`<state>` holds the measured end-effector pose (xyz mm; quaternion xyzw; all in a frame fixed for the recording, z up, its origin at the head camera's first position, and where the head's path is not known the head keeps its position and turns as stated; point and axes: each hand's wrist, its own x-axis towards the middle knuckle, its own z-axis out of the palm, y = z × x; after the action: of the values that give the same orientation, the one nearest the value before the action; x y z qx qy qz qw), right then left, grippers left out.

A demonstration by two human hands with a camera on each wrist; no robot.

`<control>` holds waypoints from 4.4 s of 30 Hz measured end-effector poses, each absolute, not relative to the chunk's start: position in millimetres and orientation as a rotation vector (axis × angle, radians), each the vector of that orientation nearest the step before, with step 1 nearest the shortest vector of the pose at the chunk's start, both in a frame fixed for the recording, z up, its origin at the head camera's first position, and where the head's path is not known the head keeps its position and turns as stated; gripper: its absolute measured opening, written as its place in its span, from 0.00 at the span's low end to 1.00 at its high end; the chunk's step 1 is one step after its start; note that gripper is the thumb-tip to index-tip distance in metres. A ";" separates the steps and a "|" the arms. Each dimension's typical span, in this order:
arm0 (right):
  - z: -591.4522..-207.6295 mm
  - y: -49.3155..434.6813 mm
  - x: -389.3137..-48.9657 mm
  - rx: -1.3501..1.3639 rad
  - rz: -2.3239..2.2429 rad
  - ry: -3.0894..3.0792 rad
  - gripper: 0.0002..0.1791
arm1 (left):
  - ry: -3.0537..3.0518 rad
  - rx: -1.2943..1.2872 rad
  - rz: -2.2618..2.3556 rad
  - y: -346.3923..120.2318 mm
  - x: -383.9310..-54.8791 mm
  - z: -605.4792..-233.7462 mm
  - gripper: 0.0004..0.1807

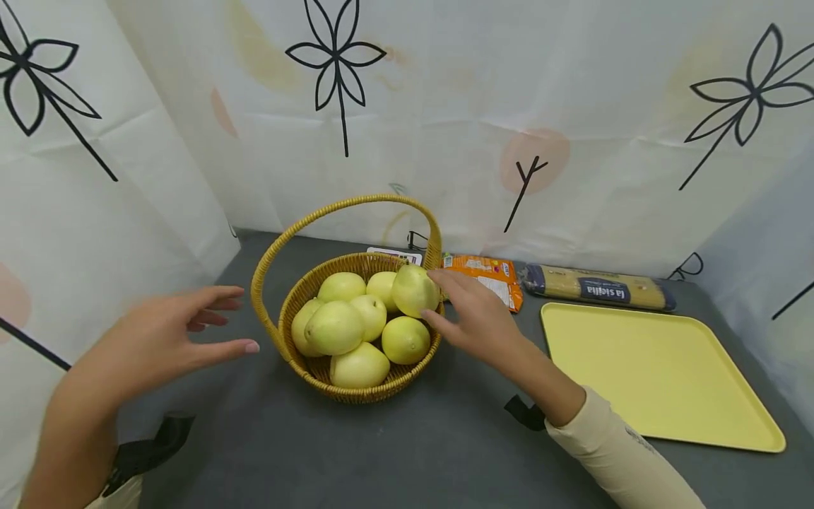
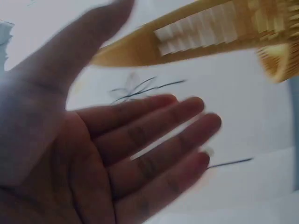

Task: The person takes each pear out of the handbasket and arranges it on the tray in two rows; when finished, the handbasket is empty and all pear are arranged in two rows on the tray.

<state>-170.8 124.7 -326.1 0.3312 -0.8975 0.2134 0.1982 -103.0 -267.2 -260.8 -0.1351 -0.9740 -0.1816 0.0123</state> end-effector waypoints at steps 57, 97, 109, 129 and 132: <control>-345.8 265.3 -167.2 0.300 1.190 -2.534 0.41 | -2.430 -0.578 -1.227 -243.0 -122.2 -408.7 0.30; -360.1 315.6 -189.1 0.045 1.113 -3.027 0.46 | -2.323 -0.715 -1.341 -244.8 -129.9 -419.0 0.33; -346.2 283.2 -175.7 0.272 0.802 -2.754 0.36 | -2.344 -0.686 -1.381 -246.1 -131.0 -420.5 0.31; -338.0 153.9 -174.7 1.005 0.642 -2.553 0.27 | -2.324 -0.710 -1.363 -248.2 -131.9 -422.4 0.32; -336.9 130.2 -175.4 1.119 0.629 -2.514 0.30 | -2.317 -0.715 -1.365 -249.1 -131.5 -422.8 0.32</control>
<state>-175.4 130.2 -336.9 0.3913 -0.8793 0.2200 0.1590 -131.5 -249.1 -422.8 -0.2529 -0.8194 -0.4825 0.1785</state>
